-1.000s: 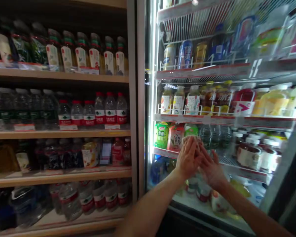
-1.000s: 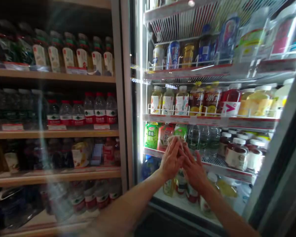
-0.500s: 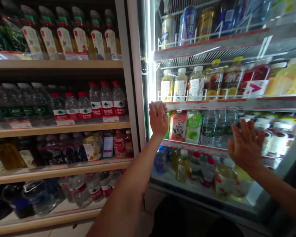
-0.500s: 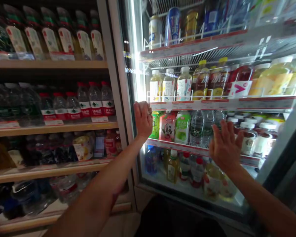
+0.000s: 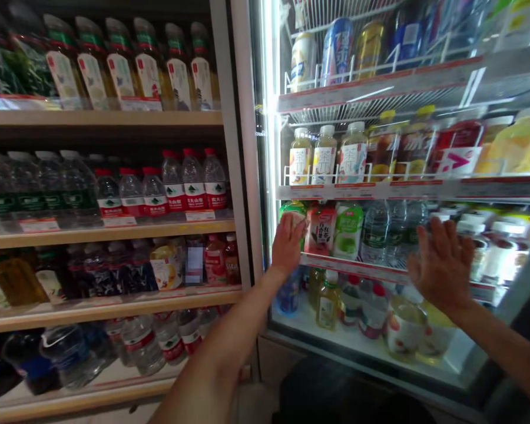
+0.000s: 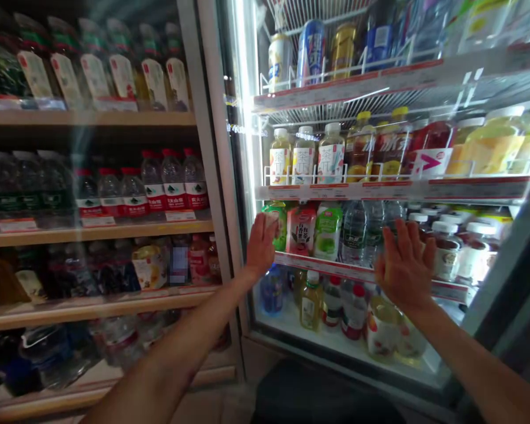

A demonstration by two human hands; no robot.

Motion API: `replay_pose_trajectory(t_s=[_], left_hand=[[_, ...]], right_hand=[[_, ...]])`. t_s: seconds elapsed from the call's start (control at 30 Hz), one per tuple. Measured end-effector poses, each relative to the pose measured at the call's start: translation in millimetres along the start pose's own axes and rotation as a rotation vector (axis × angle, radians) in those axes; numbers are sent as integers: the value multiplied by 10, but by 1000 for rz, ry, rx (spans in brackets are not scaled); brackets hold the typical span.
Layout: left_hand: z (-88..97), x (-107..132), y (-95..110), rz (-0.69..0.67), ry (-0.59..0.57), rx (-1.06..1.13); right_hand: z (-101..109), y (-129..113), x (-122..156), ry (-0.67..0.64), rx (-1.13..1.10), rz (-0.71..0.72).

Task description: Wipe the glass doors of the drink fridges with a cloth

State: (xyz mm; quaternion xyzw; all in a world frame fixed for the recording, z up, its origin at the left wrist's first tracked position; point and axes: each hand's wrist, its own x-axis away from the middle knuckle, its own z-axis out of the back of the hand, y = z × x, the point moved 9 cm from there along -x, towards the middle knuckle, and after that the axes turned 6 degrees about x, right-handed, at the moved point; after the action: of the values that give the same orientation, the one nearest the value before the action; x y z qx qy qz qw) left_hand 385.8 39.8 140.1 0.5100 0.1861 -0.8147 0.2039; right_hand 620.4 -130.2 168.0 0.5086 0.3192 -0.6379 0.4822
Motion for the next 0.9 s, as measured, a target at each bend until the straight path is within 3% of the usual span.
replay_pose_trajectory(t_s=[0.1,0.17,0.23,0.33,0.37,0.4,0.43,0.5,0.57,0.6,0.63,0.73,0.8,0.83,0.9], left_hand=[[-249,466,426,-373,-270,62],[-281,619,535,-541,-397,86],[-134,341,341,-433,-320,66],[143,-210,-139,-57,-76,-2],[182,-268,-223,35,-28,-28],[160,-256,-192,34,-37,-26],[79,-183,-70,-43,-104,-3],[-155,120,336,-357,-346,81],[-272,344,578,-575,-505,119],[-260,303,600,-602,-495,117],[-198,146,559,-560,-413,105],[99,-467,228,-200,-25,38],[158,-580,187,-73,114,0],[101,-543,309,-132,99,-15],[-131,-303,756,-460,-63,-38]], right_hand=[[8,4,8,3,-6,9],[2,17,6,-19,-4,14],[-6,19,3,-45,8,27],[-9,5,0,-51,45,44],[-9,-7,1,-46,56,52],[-6,-19,2,-38,64,60],[-3,-32,4,-31,70,74],[11,-48,3,-17,76,109],[24,-31,-4,-14,77,138],[24,-14,-7,-25,74,152],[23,3,-8,-38,68,166],[48,31,11,-45,51,187],[84,3,47,-24,42,194],[94,-24,71,-21,32,201],[87,-78,118,-48,8,226]])
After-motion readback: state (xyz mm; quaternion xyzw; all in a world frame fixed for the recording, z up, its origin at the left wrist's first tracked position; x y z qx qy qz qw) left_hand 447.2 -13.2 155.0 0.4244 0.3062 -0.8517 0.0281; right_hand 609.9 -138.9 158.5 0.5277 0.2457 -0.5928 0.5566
